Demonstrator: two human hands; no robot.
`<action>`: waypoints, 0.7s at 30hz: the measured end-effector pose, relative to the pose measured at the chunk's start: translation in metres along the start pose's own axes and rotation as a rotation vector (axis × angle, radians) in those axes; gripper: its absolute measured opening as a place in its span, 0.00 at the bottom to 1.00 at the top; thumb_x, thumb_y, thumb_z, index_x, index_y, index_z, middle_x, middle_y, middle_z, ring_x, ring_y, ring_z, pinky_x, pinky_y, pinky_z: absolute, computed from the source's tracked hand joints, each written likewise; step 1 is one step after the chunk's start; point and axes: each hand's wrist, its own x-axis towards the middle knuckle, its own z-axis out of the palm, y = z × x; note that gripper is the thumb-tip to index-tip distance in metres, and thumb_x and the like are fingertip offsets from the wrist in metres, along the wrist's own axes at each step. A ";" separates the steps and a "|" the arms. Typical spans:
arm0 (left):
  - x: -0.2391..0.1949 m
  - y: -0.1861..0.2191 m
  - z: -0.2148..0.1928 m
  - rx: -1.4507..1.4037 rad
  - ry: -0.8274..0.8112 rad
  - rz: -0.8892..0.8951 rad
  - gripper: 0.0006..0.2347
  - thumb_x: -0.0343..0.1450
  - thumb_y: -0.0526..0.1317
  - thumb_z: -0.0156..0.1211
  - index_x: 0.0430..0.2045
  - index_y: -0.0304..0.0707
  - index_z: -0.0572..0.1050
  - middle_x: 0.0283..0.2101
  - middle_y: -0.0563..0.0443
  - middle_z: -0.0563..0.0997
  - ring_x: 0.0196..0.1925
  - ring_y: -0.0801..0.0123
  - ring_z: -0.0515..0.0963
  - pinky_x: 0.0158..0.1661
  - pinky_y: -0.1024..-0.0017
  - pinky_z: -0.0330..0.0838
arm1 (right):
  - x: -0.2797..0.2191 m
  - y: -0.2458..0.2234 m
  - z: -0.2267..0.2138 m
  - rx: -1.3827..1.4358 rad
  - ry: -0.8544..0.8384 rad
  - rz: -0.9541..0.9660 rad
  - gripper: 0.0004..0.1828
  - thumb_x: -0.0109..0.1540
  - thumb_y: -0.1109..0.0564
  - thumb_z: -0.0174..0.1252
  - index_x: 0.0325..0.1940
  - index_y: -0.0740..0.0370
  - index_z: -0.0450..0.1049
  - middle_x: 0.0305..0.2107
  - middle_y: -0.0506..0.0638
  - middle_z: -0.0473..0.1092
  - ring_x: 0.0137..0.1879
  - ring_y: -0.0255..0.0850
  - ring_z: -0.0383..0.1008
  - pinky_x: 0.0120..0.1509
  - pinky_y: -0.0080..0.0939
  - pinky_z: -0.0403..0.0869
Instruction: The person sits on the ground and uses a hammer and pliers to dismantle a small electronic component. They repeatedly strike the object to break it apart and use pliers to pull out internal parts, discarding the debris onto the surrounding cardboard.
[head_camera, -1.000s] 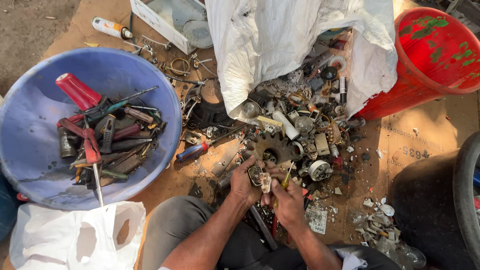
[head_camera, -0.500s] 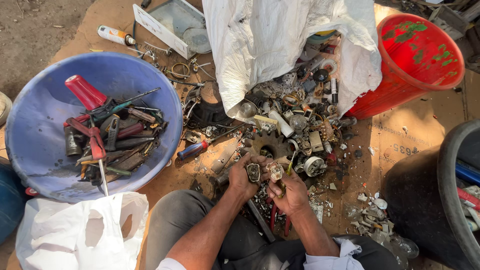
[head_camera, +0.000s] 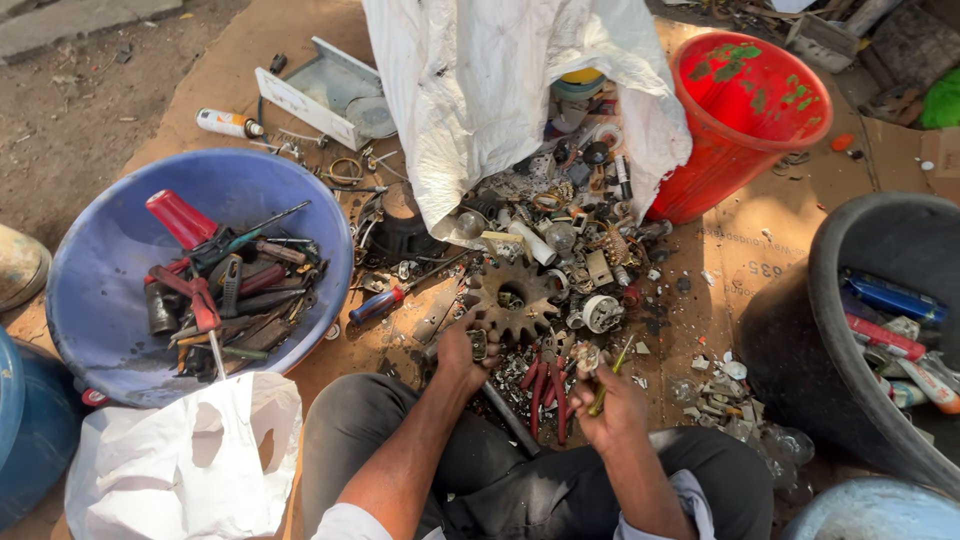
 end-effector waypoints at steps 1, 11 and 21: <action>0.000 0.001 -0.002 -0.001 0.032 -0.006 0.09 0.76 0.44 0.47 0.34 0.40 0.71 0.22 0.47 0.73 0.18 0.68 0.66 0.17 0.71 0.56 | -0.005 0.007 -0.003 -0.014 0.040 0.016 0.09 0.67 0.57 0.47 0.50 0.57 0.70 0.29 0.51 0.70 0.22 0.37 0.62 0.28 0.42 0.63; -0.013 0.036 0.023 -0.039 0.186 0.148 0.09 0.74 0.43 0.48 0.27 0.40 0.66 0.22 0.50 0.69 0.18 0.68 0.64 0.17 0.71 0.52 | 0.015 0.045 0.004 -0.223 -0.017 0.009 0.10 0.68 0.56 0.54 0.47 0.67 0.71 0.26 0.53 0.70 0.19 0.36 0.64 0.21 0.41 0.67; -0.100 -0.147 0.153 0.687 -0.437 -0.083 0.02 0.67 0.35 0.57 0.25 0.39 0.72 0.26 0.50 0.75 0.22 0.74 0.69 0.19 0.78 0.60 | 0.004 0.067 0.008 -0.356 0.038 0.087 0.12 0.68 0.56 0.55 0.53 0.64 0.69 0.28 0.52 0.72 0.18 0.34 0.63 0.21 0.39 0.68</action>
